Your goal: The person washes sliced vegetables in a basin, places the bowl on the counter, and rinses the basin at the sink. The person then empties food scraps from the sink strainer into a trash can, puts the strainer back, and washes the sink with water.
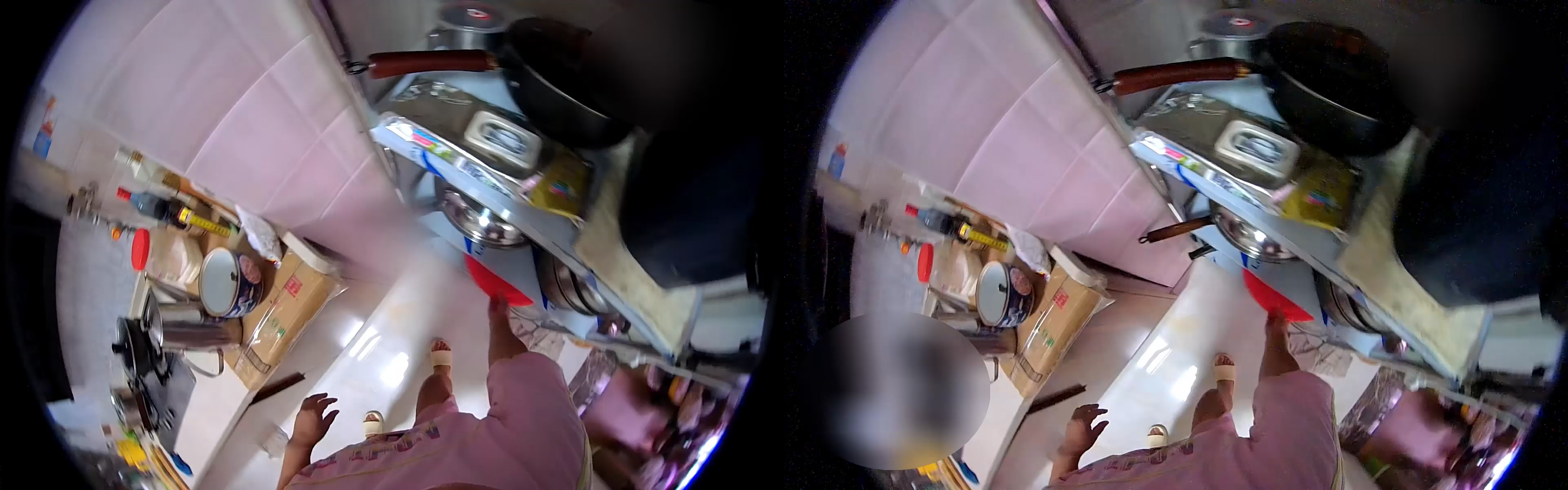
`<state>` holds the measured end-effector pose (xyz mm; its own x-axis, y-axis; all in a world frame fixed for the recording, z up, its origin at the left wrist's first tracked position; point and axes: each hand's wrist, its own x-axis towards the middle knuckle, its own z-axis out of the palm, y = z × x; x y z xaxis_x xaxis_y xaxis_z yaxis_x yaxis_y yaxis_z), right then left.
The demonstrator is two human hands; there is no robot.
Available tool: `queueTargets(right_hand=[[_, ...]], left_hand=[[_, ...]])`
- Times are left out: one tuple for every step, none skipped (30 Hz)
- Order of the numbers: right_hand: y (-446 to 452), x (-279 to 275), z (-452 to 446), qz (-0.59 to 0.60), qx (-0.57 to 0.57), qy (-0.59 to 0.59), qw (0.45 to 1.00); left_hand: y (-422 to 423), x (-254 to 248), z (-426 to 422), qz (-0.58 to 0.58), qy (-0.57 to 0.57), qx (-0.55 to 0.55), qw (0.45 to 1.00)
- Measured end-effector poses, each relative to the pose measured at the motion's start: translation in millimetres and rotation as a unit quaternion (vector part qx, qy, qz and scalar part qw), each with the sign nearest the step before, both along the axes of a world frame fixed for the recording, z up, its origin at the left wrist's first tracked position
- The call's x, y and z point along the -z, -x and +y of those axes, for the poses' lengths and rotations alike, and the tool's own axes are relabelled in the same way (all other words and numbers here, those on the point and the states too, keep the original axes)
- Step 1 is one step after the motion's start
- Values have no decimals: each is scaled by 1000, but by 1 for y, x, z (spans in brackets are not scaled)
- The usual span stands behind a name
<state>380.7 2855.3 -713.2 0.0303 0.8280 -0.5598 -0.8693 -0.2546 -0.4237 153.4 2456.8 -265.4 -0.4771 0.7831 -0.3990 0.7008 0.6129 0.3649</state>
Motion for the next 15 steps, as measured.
queueTargets(right_hand=[[2, 8, 12, -15, 7, -68, 998], [-6, 7, 21, 37, -25, -16, 999], [-19, 16, 29, 8, -62, 14, 998], [-32, 24, 35, -20, -101, 42, 994], [-44, 30, 42, -45, -141, 68, 987], [-45, 23, 45, -61, -165, 87, 981], [-43, 15, 41, -72, -187, 92, 975], [-41, 7, 34, -83, -209, 94, 970], [-41, 0, 26, -92, -233, 90, 964], [-41, -7, 14, -105, -260, 86, 956], [-42, -14, -2, -116, -291, 77, 947], [-44, -19, -17, -164, -335, 91, 923], [-40, -28, -36, -212, -394, 96, 889], [-34, -35, -51, -258, -459, 94, 845], [-24, -43, -65, -307, -524, 77, 791]], left_hand=[[-3, 2, 2, 2, 0, -1, 1000], [-6, 4, 3, 4, -1, -2, 1000], [-10, 1, 4, -5, 3, -21, 1000], [-14, -2, 5, -13, 7, -40, 999], [-16, -7, 7, -25, 9, -69, 997], [-19, -11, 3, -26, 9, -73, 997], [-22, -16, -3, -24, 17, -85, 996], [-25, -22, -8, -15, 20, -100, 995], [-29, -30, -15, -8, 22, -116, 993], [-32, -40, -23, -3, 18, -141, 990], [-36, -51, -33, 2, 14, -166, 986], [-41, -62, -44, 7, 7, -192, 981], [-46, -72, -59, 19, -3, -209, 978], [-52, -79, -75, 33, -13, -229, 973], [-60, -89, -93, 48, -23, -252, 966]])
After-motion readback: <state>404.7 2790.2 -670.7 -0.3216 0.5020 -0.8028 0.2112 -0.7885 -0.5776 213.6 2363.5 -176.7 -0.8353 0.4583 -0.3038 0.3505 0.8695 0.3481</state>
